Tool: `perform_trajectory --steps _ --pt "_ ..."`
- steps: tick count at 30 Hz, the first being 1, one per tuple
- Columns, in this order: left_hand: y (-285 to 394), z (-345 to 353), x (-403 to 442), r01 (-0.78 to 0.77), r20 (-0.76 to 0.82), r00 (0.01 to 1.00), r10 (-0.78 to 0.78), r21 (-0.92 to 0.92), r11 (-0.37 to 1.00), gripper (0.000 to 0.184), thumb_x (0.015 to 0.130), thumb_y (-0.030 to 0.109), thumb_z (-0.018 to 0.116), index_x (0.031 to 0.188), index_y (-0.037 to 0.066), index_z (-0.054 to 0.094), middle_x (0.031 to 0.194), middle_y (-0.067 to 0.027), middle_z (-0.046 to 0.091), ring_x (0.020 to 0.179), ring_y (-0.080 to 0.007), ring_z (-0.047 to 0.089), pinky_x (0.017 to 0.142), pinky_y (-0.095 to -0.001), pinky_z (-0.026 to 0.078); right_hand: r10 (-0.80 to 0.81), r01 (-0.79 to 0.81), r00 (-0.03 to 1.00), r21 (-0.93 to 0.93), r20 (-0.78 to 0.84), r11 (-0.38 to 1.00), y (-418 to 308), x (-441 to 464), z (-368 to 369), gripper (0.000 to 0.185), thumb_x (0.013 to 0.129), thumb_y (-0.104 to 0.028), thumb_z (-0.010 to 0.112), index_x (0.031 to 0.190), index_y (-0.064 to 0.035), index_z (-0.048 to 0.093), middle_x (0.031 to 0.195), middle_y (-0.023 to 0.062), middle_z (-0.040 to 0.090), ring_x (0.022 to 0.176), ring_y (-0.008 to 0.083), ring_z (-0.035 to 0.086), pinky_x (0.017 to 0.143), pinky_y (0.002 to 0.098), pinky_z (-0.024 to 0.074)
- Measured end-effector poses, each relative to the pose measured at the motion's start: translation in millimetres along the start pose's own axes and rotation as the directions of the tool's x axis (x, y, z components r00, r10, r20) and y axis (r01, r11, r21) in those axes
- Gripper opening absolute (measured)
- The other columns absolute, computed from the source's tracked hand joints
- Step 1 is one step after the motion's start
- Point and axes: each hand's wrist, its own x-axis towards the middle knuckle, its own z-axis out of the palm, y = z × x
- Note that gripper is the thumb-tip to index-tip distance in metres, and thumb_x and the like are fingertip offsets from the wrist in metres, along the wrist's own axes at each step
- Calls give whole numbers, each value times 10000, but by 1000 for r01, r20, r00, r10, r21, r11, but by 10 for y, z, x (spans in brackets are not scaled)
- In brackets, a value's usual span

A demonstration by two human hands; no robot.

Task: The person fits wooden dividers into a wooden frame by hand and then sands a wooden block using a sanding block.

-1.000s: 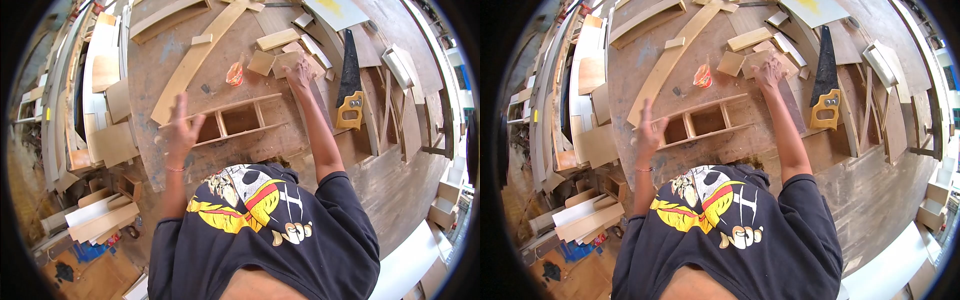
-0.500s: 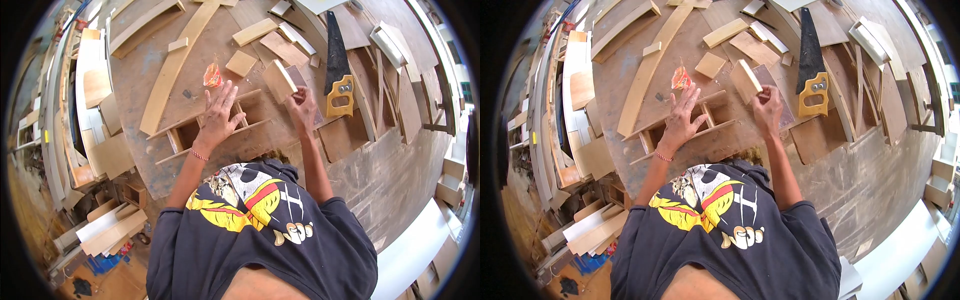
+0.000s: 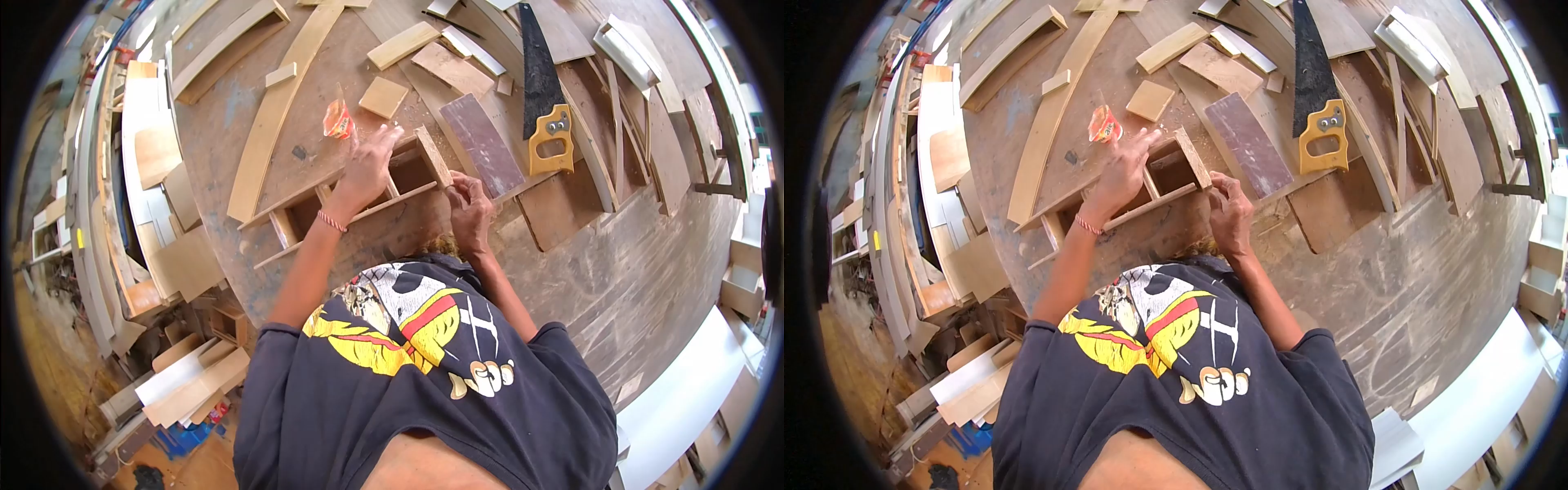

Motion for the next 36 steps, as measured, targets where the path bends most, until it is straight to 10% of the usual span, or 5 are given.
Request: perform_trajectory --steps 7,9,15,18,36 --pt "-275 -70 493 180 281 959 -33 -516 837 351 886 72 434 1205 -46 519 1205 -152 574 1120 -181 521 973 -284 381 67 -51 994 -180 86 982 -120 -18 -17 329 809 23 577 1134 -4 531 1003 135 649 912 165 633 822 289 496" --pt "-312 -62 607 257 427 904 19 -578 775 369 885 109 466 1216 -44 514 1218 -123 573 1122 -186 521 980 -273 377 -138 152 988 -248 73 957 -58 -2 7 490 786 26 576 1262 -21 471 989 138 655 916 189 640 811 305 493" --pt "-241 -88 663 207 417 906 70 -582 786 329 856 115 484 1143 2 598 1115 -108 630 1037 -176 569 939 -278 418 161 -101 943 -211 292 972 -137 7 -23 630 741 19 583 1340 -68 409 1183 198 572 1069 287 588 896 343 462" --pt "-268 -55 668 200 396 916 68 -597 777 325 841 91 472 1121 -7 605 1092 -108 637 1024 -179 575 926 -279 425 -44 85 971 -165 236 983 -84 22 41 652 725 49 563 1347 -76 409 1142 191 598 1012 279 617 860 336 474" --pt "-376 13 669 114 344 930 128 -602 790 275 838 58 478 1058 -25 620 1038 -115 637 982 -178 576 886 -286 440 -44 117 959 -250 281 961 -59 55 44 694 701 68 569 1359 -68 396 1122 208 602 930 289 641 804 338 497"
